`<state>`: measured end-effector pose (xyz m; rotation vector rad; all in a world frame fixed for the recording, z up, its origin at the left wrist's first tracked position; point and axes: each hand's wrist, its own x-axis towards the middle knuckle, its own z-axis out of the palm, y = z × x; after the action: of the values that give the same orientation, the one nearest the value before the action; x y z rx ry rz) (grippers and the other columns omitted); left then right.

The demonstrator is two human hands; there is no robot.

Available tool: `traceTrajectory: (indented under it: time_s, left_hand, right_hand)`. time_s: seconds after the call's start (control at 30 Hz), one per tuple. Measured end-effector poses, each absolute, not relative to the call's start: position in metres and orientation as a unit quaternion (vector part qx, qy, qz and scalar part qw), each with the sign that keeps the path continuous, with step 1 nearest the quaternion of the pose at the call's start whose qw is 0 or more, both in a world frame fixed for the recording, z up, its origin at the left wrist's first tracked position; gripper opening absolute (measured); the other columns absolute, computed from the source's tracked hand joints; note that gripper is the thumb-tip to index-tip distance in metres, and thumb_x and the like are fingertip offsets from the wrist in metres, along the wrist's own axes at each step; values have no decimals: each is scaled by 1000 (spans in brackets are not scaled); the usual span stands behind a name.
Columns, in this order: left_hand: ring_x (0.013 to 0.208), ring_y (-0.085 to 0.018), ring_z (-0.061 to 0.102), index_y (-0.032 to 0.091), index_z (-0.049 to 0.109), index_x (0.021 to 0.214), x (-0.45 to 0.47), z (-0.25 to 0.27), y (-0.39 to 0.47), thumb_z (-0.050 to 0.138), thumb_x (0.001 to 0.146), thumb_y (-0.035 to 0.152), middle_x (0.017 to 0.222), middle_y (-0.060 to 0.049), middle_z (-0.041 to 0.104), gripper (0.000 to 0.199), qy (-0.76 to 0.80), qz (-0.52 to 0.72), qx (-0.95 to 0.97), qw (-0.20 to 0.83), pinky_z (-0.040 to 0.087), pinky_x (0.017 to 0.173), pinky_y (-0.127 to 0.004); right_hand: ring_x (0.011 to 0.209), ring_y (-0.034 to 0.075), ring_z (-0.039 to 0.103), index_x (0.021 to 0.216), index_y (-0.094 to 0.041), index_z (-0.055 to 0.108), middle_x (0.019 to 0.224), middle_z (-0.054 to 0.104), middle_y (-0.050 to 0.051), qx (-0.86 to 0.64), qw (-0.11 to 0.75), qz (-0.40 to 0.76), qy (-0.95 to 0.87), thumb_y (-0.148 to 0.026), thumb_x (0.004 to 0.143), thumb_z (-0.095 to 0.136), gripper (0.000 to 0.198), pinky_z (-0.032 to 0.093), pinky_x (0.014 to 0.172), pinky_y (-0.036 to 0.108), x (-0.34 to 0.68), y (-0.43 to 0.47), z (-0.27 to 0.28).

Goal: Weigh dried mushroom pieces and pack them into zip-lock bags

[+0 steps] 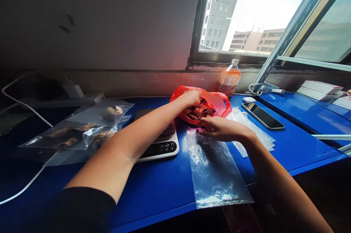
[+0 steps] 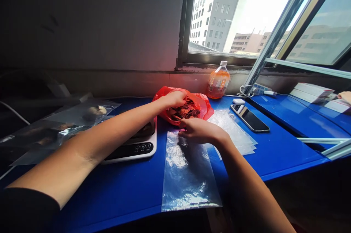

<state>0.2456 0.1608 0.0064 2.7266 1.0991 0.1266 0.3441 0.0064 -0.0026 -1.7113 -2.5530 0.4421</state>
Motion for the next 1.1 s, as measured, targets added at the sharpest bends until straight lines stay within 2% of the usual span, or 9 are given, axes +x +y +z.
traceTrajectory:
  time_s: [0.13,0.27,0.4,0.47,0.6,0.7,0.9,1.03,1.1]
  left_hand:
    - [83,-19,66,14,70,93,233,19,156,62,85,16,91,-6,71,11,351,59,931,82,52,76,-30]
    - [83,-16,65,17,74,93,206,39,135,58,77,7,92,-3,74,25,306,102,943,83,47,76,-23]
    - [79,-14,63,15,73,98,158,57,113,55,79,13,90,-4,74,26,284,153,940,112,46,72,-22]
    - [69,-14,61,15,73,94,131,61,104,55,80,18,80,-3,72,23,292,168,933,123,44,65,-23]
    - [62,-13,59,18,72,91,84,62,87,53,81,28,78,-1,71,24,332,201,918,80,41,58,-23]
    - [73,-17,64,21,71,91,56,60,69,53,79,36,87,-2,73,26,397,224,887,73,46,65,-25]
    - [81,-22,67,26,71,94,1,42,49,54,79,45,92,-1,75,30,469,248,842,97,51,72,-30]
    - [90,-25,68,26,71,97,-30,26,51,55,78,48,101,-2,75,32,507,262,812,127,54,72,-31]
    - [93,-26,68,26,71,96,-38,21,52,56,77,47,103,-3,75,32,513,279,799,141,54,77,-32]
  right_hand:
    - [61,13,49,95,-17,58,81,64,4,-546,27,146,-824,-35,93,49,20,35,56,26,345,7,-3]
    - [65,14,51,92,-17,57,84,65,5,-550,30,140,-823,-36,93,50,20,35,56,26,347,9,-7]
    - [62,13,49,87,-18,56,79,64,3,-555,40,159,-816,-34,90,52,16,32,52,26,349,7,-9]
    - [62,13,50,87,-18,57,76,63,3,-552,66,155,-817,-30,90,50,14,33,52,25,351,8,-6]
    - [73,14,57,87,-16,62,84,66,5,-623,141,51,-768,-19,88,48,14,40,62,25,353,33,5]
    - [79,16,61,87,-13,65,88,68,7,-695,138,4,-706,-20,88,54,13,44,68,27,347,69,8]
    - [79,13,63,101,-14,63,95,66,4,-743,98,36,-662,-39,94,58,27,54,72,31,339,121,-13]
    - [67,14,61,81,-12,67,75,66,4,-743,112,35,-659,-21,86,60,13,46,59,25,349,118,-18]
    - [63,15,59,76,-11,68,69,65,5,-734,129,32,-666,-14,82,54,16,41,55,26,352,106,-12]
